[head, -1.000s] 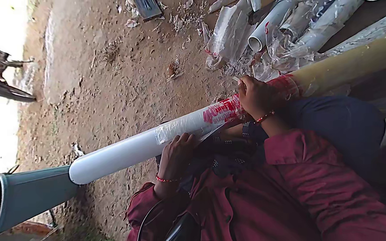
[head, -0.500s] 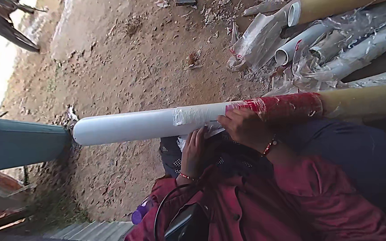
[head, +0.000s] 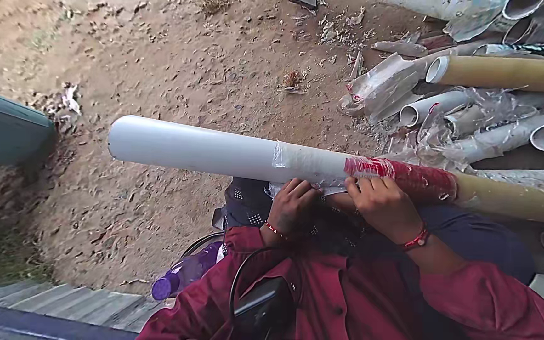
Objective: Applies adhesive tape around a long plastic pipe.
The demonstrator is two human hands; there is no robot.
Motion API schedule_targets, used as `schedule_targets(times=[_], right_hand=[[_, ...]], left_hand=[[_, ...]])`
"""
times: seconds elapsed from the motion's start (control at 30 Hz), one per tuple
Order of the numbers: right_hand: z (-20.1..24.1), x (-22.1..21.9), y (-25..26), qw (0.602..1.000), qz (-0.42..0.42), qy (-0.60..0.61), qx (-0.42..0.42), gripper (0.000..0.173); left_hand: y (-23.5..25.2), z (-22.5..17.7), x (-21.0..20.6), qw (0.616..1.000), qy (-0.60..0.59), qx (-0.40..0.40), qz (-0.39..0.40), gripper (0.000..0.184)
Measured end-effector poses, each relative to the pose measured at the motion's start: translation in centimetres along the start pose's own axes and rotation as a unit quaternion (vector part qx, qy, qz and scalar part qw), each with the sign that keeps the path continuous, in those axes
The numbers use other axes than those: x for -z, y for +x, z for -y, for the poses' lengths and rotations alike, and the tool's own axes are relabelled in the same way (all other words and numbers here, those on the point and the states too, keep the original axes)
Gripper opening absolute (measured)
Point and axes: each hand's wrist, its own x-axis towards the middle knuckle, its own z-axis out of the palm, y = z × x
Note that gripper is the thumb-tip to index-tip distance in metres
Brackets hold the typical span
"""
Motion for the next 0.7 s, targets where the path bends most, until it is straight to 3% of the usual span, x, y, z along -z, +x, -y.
schedule_targets(times=[0.1,0.17,0.23,0.4,0.5,0.6,0.7], right_hand=[[-0.8,0.7,-1.4,0.998,0.039,-0.032,-0.024,0.017],[-1.7,1.1,-2.2,0.996,0.067,-0.016,-0.059,0.016],[-3.0,1.0,-3.0,0.991,0.075,0.033,-0.102,0.014],[-3.9,0.9,-3.8,0.959,-0.009,0.095,-0.266,0.032],[-2.9,-0.1,-4.4,0.928,-0.041,0.133,-0.347,0.032],[-1.9,-1.2,-5.2,0.915,-0.035,0.167,-0.365,0.031],[-1.7,-1.9,-5.4,0.917,-0.034,0.178,-0.355,0.030]], left_hand=[[-0.1,0.0,-0.2,1.000,-0.013,0.013,-0.013,0.021],[0.4,-1.0,0.2,0.998,0.027,0.060,0.021,0.015],[1.1,-1.8,0.5,0.990,0.077,0.100,0.059,0.025],[2.8,-3.3,0.2,0.973,0.152,0.146,0.092,0.012],[3.0,-3.9,0.5,0.964,0.163,0.178,0.114,0.018],[2.7,-3.8,0.4,0.963,0.176,0.148,0.142,0.026],[2.1,-2.7,-0.3,0.975,0.184,0.047,0.117,0.011]])
